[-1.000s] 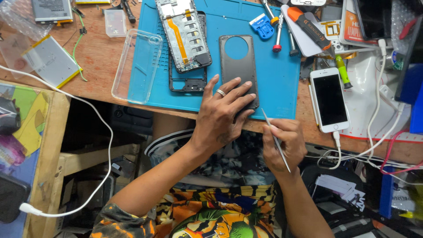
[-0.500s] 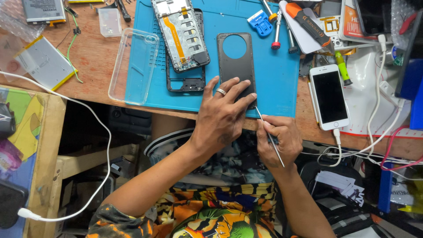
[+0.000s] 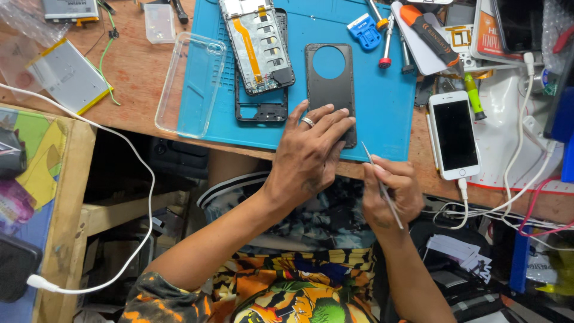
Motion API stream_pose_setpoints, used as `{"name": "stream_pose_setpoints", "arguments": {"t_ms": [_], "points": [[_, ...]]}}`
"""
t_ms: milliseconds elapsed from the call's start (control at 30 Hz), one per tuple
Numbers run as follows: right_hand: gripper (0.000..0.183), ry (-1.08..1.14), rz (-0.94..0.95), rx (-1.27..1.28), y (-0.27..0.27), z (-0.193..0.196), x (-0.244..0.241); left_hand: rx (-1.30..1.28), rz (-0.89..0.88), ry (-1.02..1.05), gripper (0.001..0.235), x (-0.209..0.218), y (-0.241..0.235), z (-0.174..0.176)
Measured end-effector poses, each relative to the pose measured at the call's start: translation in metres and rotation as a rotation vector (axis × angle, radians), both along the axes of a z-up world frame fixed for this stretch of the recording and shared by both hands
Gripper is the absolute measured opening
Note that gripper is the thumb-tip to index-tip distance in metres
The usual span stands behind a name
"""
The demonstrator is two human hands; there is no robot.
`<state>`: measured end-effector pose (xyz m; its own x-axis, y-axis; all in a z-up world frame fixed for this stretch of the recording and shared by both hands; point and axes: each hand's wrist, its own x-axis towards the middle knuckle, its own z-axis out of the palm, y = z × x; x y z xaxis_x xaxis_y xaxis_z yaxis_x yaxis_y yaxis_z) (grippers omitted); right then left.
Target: The person uses a metal spudger to pry and separate the back cover from a smartphone chassis on a blue mat. They then pick up a different smartphone, unlock it, and scroll through the screen to check functionality before returning to the disassembled device.
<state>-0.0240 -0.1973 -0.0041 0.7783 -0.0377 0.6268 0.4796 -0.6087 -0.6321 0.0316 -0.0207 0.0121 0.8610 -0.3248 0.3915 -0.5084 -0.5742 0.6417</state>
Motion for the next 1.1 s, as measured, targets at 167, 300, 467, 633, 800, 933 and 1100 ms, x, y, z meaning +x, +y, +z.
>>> {"name": "stream_pose_setpoints", "arguments": {"t_ms": [167, 300, 467, 633, 800, 933, 1100], "points": [[0.022, 0.071, 0.021, -0.080, -0.010, 0.002, -0.007, 0.014, 0.020, -0.011, 0.029, -0.002, -0.002, -0.002], [0.023, 0.082, 0.023, -0.111, -0.004, 0.007, -0.005, 0.013, 0.029, -0.013, 0.026, -0.002, -0.002, -0.001], [0.023, 0.023, 0.018, -0.144, 0.003, 0.007, 0.000, 0.024, 0.019, -0.011, 0.025, -0.002, -0.003, -0.004], [0.022, -0.082, 0.016, -0.228, 0.007, 0.006, 0.004, 0.050, -0.004, -0.015, 0.029, -0.002, -0.001, -0.003], [0.023, -0.129, -0.001, -0.268, 0.008, 0.002, 0.006, 0.051, -0.011, -0.016, 0.030, -0.001, -0.001, -0.002], [0.025, -0.103, -0.004, -0.152, 0.006, -0.003, 0.001, 0.028, 0.012, -0.018, 0.027, -0.002, -0.003, -0.003], [0.024, -0.072, 0.036, -0.053, -0.001, -0.008, -0.004, 0.022, 0.027, -0.021, 0.025, -0.002, -0.003, -0.002]]}}
